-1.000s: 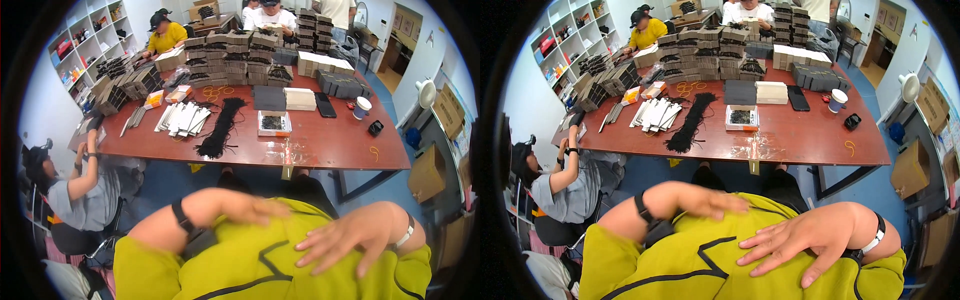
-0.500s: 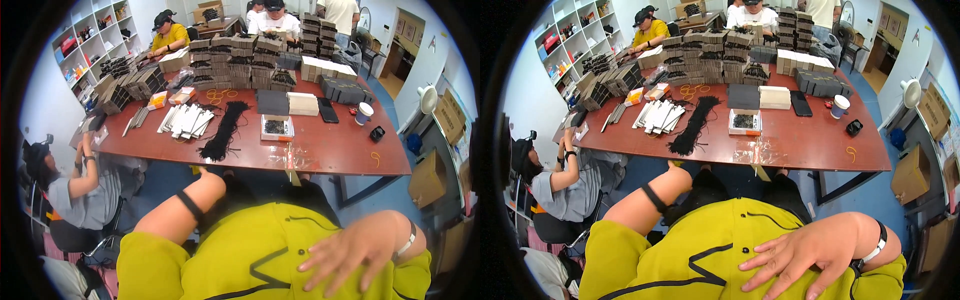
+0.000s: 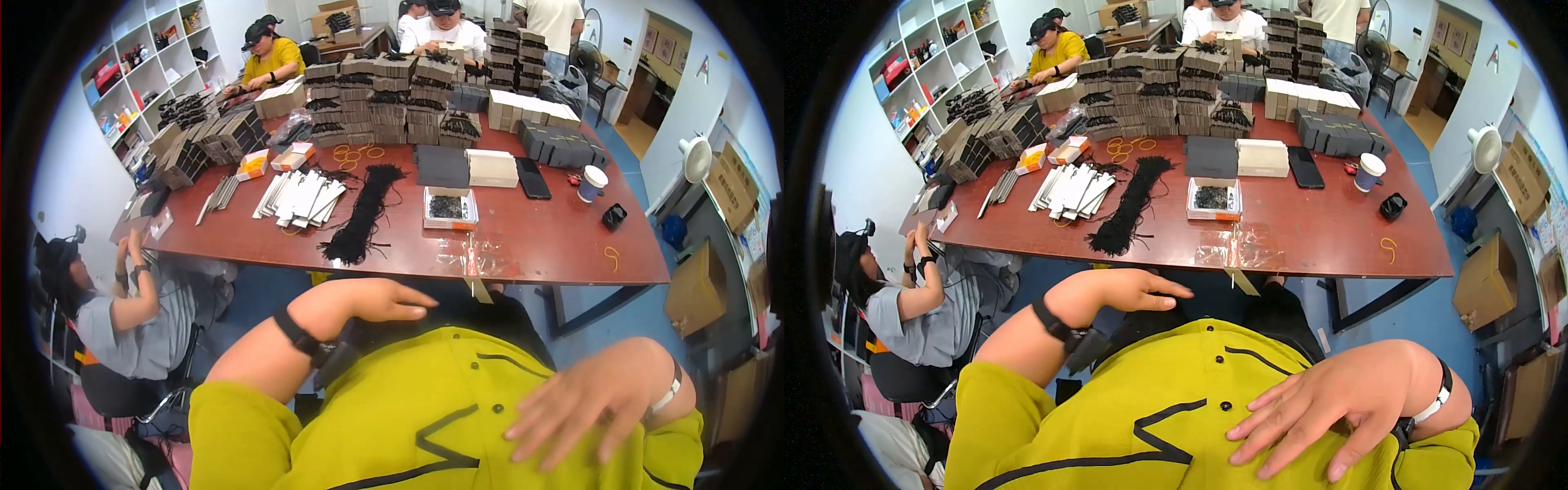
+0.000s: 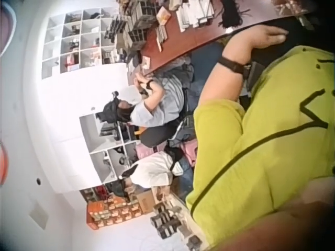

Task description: Assembling and stacking cardboard packaging components at a shared work table.

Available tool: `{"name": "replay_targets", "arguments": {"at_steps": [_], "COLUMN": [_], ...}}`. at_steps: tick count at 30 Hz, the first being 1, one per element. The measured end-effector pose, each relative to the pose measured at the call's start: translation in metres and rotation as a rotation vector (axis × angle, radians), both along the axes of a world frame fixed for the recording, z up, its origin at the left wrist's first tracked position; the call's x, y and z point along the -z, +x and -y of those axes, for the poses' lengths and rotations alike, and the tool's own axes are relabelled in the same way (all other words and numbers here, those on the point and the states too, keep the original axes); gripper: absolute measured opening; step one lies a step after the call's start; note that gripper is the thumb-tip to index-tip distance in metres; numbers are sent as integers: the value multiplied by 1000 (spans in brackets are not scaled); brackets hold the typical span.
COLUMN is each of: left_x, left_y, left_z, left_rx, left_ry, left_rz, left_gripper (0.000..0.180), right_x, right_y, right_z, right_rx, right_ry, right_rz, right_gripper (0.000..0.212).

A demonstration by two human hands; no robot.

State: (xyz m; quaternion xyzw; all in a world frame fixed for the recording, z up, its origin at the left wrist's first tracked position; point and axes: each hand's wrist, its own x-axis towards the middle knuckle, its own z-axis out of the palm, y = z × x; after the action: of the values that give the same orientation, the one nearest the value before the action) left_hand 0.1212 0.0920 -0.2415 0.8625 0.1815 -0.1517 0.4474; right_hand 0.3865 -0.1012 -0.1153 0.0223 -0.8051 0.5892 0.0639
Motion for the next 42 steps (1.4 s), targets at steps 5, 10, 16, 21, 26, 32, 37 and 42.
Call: {"name": "replay_targets", "arguments": {"at_steps": [5, 10, 16, 21, 26, 32, 37, 42], "left_x": [25, 8, -20, 25, 14, 40, 42, 45], "left_y": [16, -17, -64, -96, -69, -56, -11, -2], "left_z": [21, -17, -92, -143, -160, -163, -172, -181], "left_rx": [162, -43, -915, -1335, -1276, -1019, -894, -934], "left_ry": [-264, 445, 524, 1117, 891, 1225, 779, 720], "left_rz": [75, -319, 368, 67, -306, 131, 200, 163], "left_gripper": [55, 37, 22, 39, 44, 39, 37, 22], "right_x": [14, 54, 178, 195, 195, 194, 187, 192], "right_y": [13, 51, 121, 85, 93, 87, 87, 89], "right_z": [-26, -67, -127, -139, -136, -135, -133, -133], "right_rx": [176, 1214, 1709, 1733, 1733, 1770, 1787, 1773], "right_ry": [-87, 615, 722, 913, 825, 832, 830, 806], "right_rz": [-122, 447, 563, 893, 907, 885, 859, 822], "right_gripper": [44, 33, 41, 52, 55, 53, 53, 52]}}
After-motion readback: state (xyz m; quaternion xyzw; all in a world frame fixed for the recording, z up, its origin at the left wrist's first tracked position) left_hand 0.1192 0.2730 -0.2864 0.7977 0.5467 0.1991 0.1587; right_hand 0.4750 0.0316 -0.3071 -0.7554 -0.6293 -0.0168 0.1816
